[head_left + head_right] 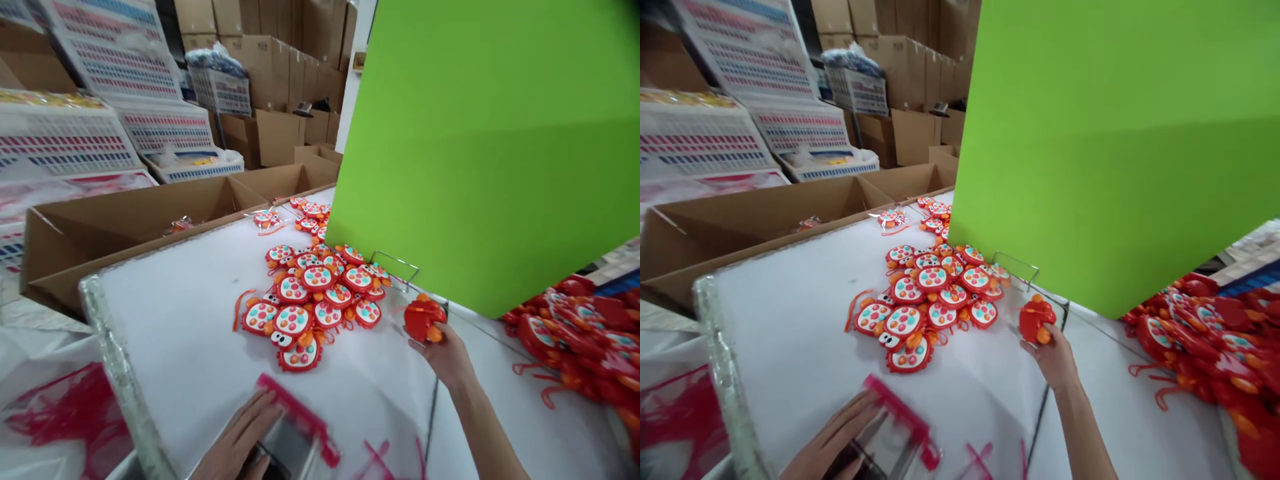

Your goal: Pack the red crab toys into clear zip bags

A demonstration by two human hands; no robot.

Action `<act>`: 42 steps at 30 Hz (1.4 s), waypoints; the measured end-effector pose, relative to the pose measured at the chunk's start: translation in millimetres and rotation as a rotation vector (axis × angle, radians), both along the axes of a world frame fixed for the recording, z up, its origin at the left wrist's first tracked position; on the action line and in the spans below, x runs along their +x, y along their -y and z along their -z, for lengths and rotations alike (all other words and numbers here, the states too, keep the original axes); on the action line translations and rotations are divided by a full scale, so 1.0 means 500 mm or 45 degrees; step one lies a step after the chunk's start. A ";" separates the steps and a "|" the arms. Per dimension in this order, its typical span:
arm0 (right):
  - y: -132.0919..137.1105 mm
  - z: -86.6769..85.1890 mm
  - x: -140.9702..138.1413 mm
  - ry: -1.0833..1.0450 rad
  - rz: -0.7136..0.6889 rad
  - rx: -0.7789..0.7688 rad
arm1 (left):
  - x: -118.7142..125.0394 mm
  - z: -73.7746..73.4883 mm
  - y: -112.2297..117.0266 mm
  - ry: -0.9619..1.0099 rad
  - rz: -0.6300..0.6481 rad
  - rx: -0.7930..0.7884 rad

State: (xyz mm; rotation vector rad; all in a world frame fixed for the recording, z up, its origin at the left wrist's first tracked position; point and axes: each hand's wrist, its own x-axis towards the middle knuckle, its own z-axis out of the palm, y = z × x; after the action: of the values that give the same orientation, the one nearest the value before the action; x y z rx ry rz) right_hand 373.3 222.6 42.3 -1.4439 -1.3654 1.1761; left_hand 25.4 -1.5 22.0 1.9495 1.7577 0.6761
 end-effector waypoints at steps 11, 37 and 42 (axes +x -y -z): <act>0.314 -0.052 -0.166 -0.619 0.010 -0.497 | 0.045 -0.067 -0.035 0.056 0.389 -0.055; 0.430 -0.093 -0.262 0.156 0.175 -0.195 | 0.034 0.026 -0.015 -0.389 0.788 0.168; 0.454 -0.088 -0.267 0.206 0.106 -0.324 | 0.023 0.022 -0.004 -0.221 0.651 0.027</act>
State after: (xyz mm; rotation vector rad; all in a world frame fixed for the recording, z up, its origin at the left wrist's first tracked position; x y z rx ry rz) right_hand 239.7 -4.3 86.4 -1.7927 -1.2832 1.2349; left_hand 36.8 0.3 10.9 2.3971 1.2503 0.3549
